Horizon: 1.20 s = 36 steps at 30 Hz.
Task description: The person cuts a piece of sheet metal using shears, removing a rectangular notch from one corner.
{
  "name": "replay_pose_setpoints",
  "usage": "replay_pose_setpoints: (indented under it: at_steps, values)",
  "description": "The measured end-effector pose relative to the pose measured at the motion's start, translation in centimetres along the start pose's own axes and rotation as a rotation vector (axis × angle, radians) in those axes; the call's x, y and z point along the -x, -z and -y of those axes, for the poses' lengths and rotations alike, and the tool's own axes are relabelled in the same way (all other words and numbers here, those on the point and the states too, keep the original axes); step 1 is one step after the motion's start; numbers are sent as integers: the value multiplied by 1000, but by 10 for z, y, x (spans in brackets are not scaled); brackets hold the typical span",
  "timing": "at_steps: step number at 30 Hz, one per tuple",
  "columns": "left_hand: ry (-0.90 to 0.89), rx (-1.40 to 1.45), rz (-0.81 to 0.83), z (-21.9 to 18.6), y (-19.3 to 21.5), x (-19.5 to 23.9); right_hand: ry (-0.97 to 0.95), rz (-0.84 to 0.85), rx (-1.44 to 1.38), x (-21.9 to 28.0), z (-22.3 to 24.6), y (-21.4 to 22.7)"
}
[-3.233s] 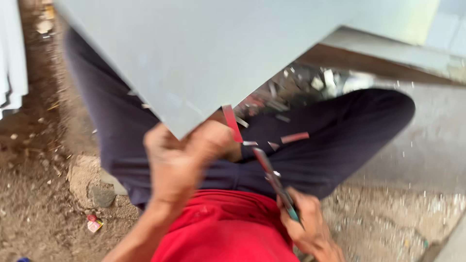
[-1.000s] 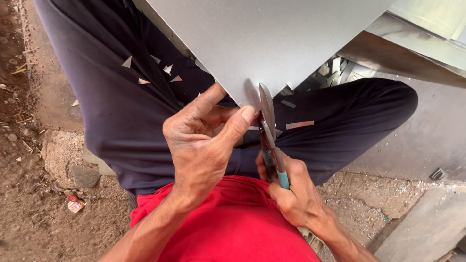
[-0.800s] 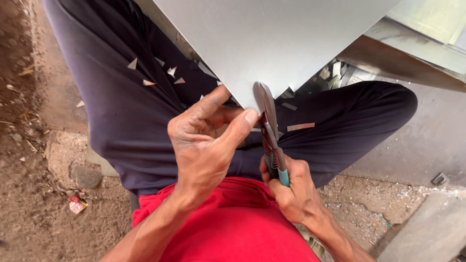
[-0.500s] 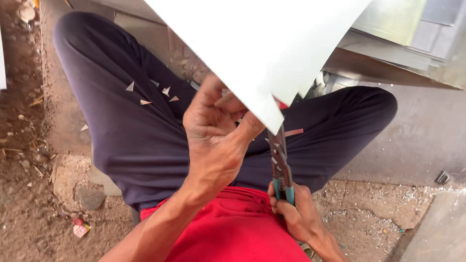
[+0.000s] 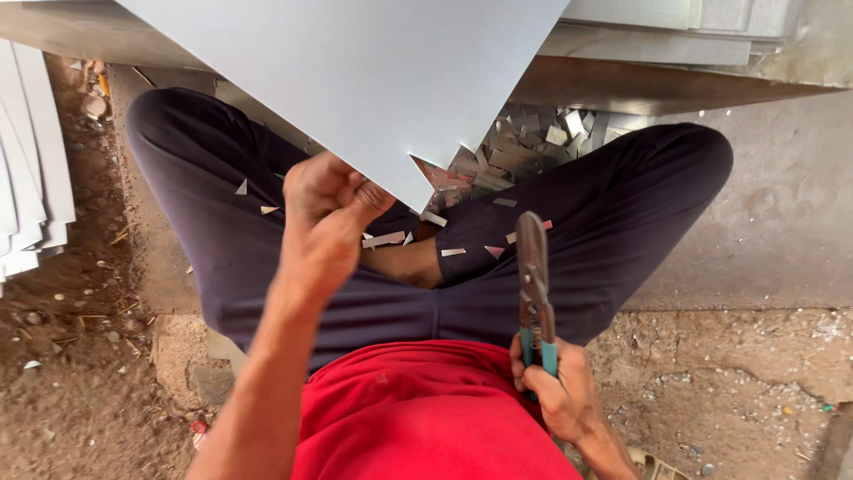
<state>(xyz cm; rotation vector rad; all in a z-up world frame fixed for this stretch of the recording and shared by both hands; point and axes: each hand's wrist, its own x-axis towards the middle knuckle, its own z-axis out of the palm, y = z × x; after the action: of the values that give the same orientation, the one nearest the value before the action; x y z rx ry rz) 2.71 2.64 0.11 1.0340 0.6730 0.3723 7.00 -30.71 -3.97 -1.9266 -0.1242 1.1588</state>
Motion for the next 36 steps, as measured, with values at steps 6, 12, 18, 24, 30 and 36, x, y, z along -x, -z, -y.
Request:
replay_pose_setpoints:
  at_steps: [6,12,18,24,30,36]
  values:
    - [12,364,211,6,29,-2,26,-112,-9,5,-5,10]
    - [25,-211,169,75,-61,-6,-94,-93,-106,8,22,18]
    - [268,-61,166,100,-103,-1,-122,-24,-148,-3,47,13]
    - [337,-95,150,105,-101,-3,-28,-91,-79,-13,45,16]
    - [293,8,31,113,-101,-2,-129,-110,122,-18,11,21]
    - [354,-95,1,105,-109,-4,-38,-16,-6,-9,31,12]
